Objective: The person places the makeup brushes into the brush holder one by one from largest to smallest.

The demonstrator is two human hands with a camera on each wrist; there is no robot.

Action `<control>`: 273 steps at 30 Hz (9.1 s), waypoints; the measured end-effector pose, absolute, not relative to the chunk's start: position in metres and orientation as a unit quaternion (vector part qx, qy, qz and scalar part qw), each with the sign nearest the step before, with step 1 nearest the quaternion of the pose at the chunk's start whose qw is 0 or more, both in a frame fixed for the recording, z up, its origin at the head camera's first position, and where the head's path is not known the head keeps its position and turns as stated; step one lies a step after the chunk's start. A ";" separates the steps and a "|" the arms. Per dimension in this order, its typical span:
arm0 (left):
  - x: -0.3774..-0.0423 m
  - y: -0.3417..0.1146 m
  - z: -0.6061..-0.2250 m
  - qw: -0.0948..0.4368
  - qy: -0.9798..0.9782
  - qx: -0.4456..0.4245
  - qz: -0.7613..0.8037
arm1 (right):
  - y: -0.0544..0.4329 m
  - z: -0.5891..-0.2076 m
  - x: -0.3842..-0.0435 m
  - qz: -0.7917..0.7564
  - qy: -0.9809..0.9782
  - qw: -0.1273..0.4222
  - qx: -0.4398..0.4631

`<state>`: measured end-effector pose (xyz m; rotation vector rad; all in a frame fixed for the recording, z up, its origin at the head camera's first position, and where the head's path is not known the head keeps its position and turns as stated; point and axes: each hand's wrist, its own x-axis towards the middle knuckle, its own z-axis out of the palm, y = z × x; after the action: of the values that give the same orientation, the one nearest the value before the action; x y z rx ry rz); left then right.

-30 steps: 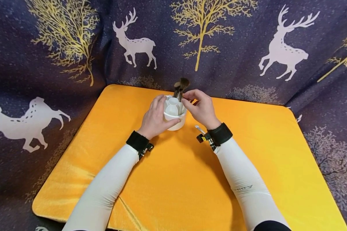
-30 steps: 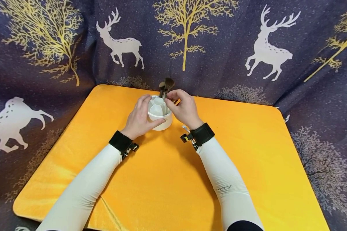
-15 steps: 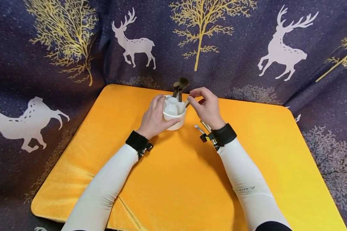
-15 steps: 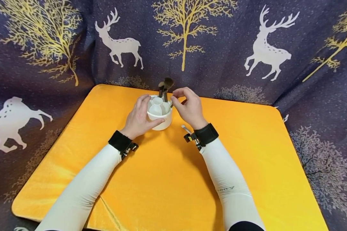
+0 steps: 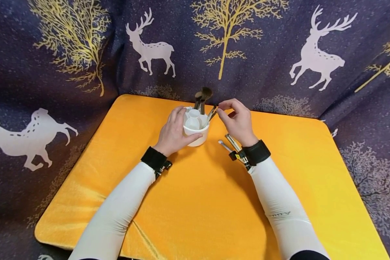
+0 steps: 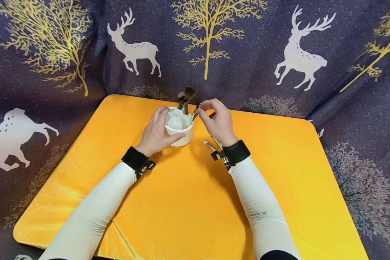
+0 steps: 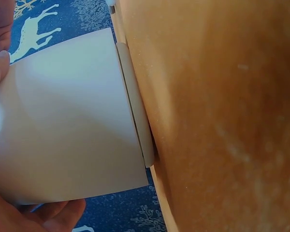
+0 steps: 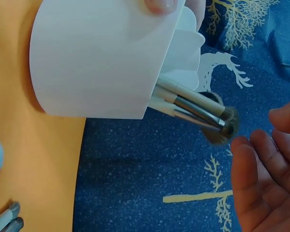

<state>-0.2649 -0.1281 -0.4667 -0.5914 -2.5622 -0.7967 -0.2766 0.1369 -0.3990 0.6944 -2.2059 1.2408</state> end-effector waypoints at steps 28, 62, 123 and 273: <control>-0.265 -0.126 -0.466 0.185 -0.915 -0.203 -0.295 | 0.170 -0.407 -0.268 0.447 -0.833 0.243 0.219; -0.264 -0.127 -0.465 0.184 -0.917 -0.206 -0.290 | 0.201 -0.412 -0.273 0.349 -0.905 0.160 0.184; -0.264 -0.125 -0.465 0.189 -0.915 -0.202 -0.295 | 0.218 -0.429 -0.290 0.260 -0.949 -0.045 0.170; -0.262 -0.125 -0.464 0.186 -0.919 -0.202 -0.285 | 0.199 -0.410 -0.271 0.392 -0.877 0.169 0.219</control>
<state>-0.2621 -0.1246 -0.4639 -0.5685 -2.5877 -0.8028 -0.2707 0.1993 -0.4101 0.6233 -2.4937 1.1131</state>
